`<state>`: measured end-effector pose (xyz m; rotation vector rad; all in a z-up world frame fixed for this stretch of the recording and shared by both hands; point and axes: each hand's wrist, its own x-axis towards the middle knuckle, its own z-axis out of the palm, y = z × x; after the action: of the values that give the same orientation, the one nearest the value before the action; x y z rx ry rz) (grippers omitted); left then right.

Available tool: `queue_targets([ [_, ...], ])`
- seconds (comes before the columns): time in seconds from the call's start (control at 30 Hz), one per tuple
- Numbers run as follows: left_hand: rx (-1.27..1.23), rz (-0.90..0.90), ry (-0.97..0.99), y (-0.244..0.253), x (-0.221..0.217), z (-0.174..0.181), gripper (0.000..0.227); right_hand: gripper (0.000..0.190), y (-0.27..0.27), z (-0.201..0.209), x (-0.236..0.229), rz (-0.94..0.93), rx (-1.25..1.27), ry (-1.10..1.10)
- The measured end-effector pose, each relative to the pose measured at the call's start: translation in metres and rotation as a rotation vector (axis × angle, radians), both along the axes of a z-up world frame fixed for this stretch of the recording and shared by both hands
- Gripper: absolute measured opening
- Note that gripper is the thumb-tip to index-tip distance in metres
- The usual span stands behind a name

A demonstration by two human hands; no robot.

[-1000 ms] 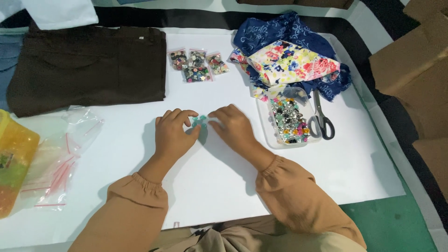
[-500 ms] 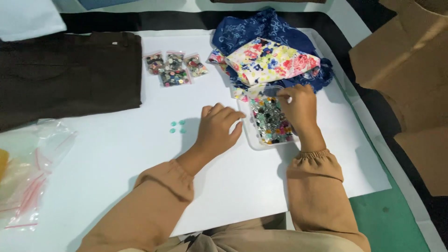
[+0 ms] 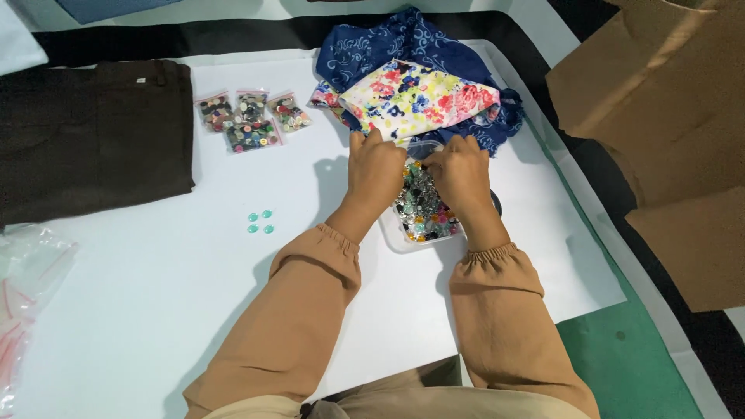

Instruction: Sorting small colorful buttons from a tray and placing them into small plastic bags.

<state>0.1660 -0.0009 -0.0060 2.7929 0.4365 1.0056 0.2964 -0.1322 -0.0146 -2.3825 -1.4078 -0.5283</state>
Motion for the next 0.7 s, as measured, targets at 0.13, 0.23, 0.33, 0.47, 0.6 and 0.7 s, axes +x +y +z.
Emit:
queue_targets([
  [0.13, 0.015, 0.022, 0.037, -0.001, 0.001, 0.002, 0.016, 0.014, -0.005, -0.002, 0.006, -0.009, -0.004, 0.006],
  [0.23, 0.008, 0.036, 0.089, -0.002, 0.003, -0.001, 0.015, 0.012, -0.005, -0.007, 0.009, -0.012, -0.023, -0.03],
  [0.33, -0.01, 0.052, 0.127, -0.005, 0.003, 0.001, 0.014, 0.011, -0.005, -0.008, 0.008, -0.04, -0.043, -0.054],
  [0.47, -0.069, 0.059, 0.151, -0.005, 0.006, -0.002, 0.011, 0.011, -0.004, -0.012, 0.01, -0.092, -0.095, -0.021],
  [0.6, -0.127, 0.052, 0.116, -0.003, 0.003, 0.0, 0.008, 0.011, -0.004, -0.012, 0.011, -0.122, -0.131, 0.013],
  [0.7, -0.139, 0.05, 0.11, -0.001, 0.002, -0.001, 0.005, 0.014, -0.005, -0.009, 0.008, -0.134, -0.149, 0.032],
])
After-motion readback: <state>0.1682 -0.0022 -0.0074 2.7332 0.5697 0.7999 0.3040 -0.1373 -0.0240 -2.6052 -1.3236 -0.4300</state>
